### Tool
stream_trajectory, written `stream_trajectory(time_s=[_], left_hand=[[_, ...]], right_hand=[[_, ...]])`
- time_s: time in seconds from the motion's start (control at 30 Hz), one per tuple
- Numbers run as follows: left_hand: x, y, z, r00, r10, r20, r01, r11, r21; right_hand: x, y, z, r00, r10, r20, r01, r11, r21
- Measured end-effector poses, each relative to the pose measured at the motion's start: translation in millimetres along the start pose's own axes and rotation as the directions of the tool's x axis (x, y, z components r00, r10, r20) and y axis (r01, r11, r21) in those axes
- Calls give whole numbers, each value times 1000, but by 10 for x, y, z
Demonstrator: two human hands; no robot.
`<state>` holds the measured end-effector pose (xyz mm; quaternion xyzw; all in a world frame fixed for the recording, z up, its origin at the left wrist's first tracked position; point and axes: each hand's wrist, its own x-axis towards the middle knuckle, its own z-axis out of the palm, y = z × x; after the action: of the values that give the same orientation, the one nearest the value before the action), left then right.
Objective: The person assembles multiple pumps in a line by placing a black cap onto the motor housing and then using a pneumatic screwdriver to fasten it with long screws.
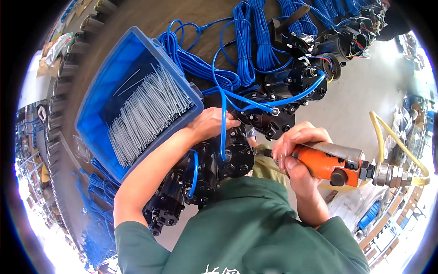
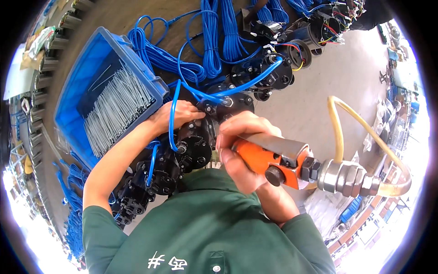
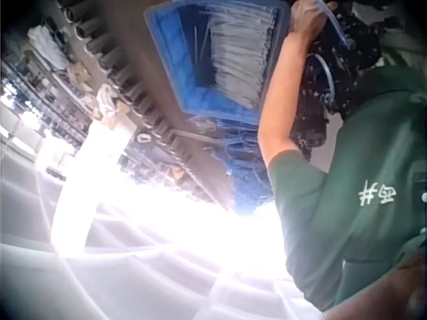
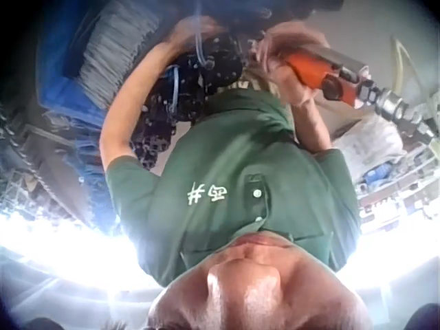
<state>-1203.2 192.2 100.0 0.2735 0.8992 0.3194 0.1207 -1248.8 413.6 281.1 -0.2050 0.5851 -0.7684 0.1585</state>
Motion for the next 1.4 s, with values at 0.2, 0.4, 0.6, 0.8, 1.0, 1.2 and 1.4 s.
stream_trajectory(time_s=[0.2, 0.4, 0.6, 0.8, 1.0, 1.2, 1.4], left_hand=[[-39, -106, 116, 996, -74, -47, 77, 995, 68], [-116, -82, 42, 998, -31, -56, 44, 967, 252], [-228, -15, 153, 966, -145, -216, 168, 982, 91], [-80, -70, 149, 978, -35, -204, 43, 999, 32], [-69, -172, 271, 940, 15, -340, -20, 1000, -12], [-56, -222, 271, 933, 104, -346, -103, 995, 21], [-94, -205, 332, 964, 60, -259, -42, 996, 78]], right_hand=[[90, 21, 144, 996, -79, 27, 79, 997, 2], [165, 201, 294, 986, -88, 144, 93, 995, -28], [156, 537, 292, 949, -141, 280, 169, 983, -78], [195, 573, 312, 903, -148, 403, 237, 955, -179], [156, 528, 402, 938, -111, 327, 198, 949, -244], [141, 510, 530, 981, -71, 181, 88, 992, -89], [89, 534, 575, 965, -134, 226, 172, 973, -157]])
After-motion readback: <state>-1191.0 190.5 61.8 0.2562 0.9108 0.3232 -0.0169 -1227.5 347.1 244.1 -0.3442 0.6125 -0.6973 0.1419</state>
